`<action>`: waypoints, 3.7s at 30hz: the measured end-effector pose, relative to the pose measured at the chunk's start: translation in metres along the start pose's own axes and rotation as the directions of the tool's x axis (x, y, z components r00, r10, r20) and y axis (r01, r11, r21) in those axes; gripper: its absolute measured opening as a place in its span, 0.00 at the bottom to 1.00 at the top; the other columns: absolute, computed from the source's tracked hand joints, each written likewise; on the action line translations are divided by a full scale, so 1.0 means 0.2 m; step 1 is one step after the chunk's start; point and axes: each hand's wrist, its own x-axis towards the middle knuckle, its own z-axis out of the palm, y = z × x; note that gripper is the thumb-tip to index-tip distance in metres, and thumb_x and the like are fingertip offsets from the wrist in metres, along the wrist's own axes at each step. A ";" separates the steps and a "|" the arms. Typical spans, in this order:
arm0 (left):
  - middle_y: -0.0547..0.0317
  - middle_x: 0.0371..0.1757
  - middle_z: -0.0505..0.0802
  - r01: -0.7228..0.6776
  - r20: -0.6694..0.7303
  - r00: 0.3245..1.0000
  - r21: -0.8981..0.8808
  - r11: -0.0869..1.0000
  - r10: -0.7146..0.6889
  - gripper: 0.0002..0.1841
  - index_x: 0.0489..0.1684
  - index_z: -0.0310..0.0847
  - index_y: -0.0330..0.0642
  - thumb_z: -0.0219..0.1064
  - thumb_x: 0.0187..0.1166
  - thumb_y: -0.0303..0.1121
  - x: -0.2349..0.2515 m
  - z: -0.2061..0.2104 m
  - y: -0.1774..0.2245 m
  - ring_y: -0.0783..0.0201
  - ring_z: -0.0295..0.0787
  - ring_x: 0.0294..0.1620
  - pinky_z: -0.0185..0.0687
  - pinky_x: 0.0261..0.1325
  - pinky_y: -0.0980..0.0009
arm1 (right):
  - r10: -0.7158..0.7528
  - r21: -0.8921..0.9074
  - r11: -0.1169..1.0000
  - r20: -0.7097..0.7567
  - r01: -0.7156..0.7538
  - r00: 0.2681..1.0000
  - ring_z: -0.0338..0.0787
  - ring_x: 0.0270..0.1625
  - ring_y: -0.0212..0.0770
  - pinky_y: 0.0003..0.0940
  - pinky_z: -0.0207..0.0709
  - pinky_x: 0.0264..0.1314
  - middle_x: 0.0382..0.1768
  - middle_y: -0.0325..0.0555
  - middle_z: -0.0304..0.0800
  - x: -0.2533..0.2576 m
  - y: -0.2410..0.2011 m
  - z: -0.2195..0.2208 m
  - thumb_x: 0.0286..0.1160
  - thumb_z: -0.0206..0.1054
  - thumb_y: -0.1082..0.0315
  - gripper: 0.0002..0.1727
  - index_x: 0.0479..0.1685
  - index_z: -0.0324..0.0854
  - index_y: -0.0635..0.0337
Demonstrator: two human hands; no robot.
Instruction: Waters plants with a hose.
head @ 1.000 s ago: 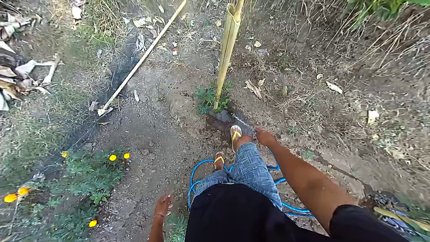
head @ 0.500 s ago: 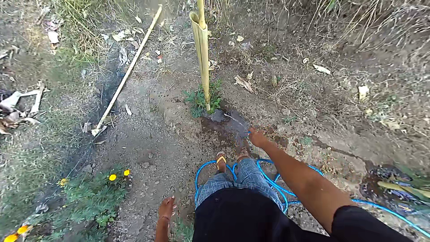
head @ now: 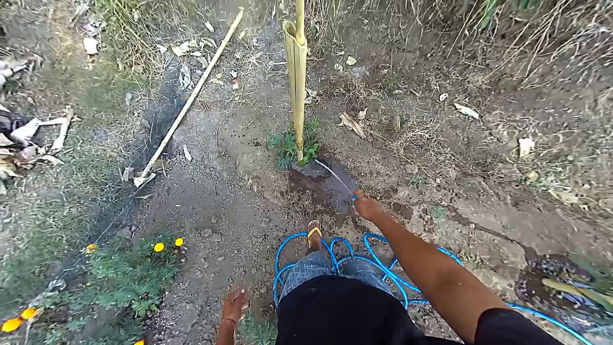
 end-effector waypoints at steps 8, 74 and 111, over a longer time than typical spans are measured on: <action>0.32 0.63 0.88 -0.036 -0.060 0.998 -0.046 0.998 0.033 0.22 0.74 0.75 0.33 0.58 0.92 0.40 -0.01 0.01 -0.02 0.43 0.91 0.56 0.86 0.57 0.47 | -0.027 0.022 0.999 -0.013 0.027 1.000 0.83 0.72 0.69 0.66 0.73 0.74 0.68 0.70 0.83 -0.04 0.07 0.06 0.96 0.43 0.60 0.26 0.91 0.56 0.49; 0.32 0.65 0.87 -0.080 -0.040 0.997 -0.192 0.978 0.073 0.21 0.74 0.74 0.30 0.59 0.91 0.36 -0.86 1.21 -0.96 0.43 0.90 0.57 0.86 0.57 0.46 | -0.387 -0.230 0.846 0.358 0.481 0.850 0.74 0.83 0.63 0.65 0.62 0.84 0.78 0.65 0.77 -0.30 0.62 0.34 0.92 0.50 0.62 0.23 0.80 0.75 0.59; 0.30 0.58 0.90 0.035 0.419 0.905 0.117 0.992 -0.081 0.41 0.79 0.72 0.37 0.48 0.87 0.67 0.30 2.02 0.53 0.40 0.93 0.48 0.87 0.53 0.45 | -0.257 -0.074 0.965 -0.112 0.250 0.960 0.91 0.61 0.63 0.61 0.78 0.68 0.60 0.63 0.90 -0.03 0.49 -0.02 0.97 0.44 0.59 0.24 0.85 0.69 0.52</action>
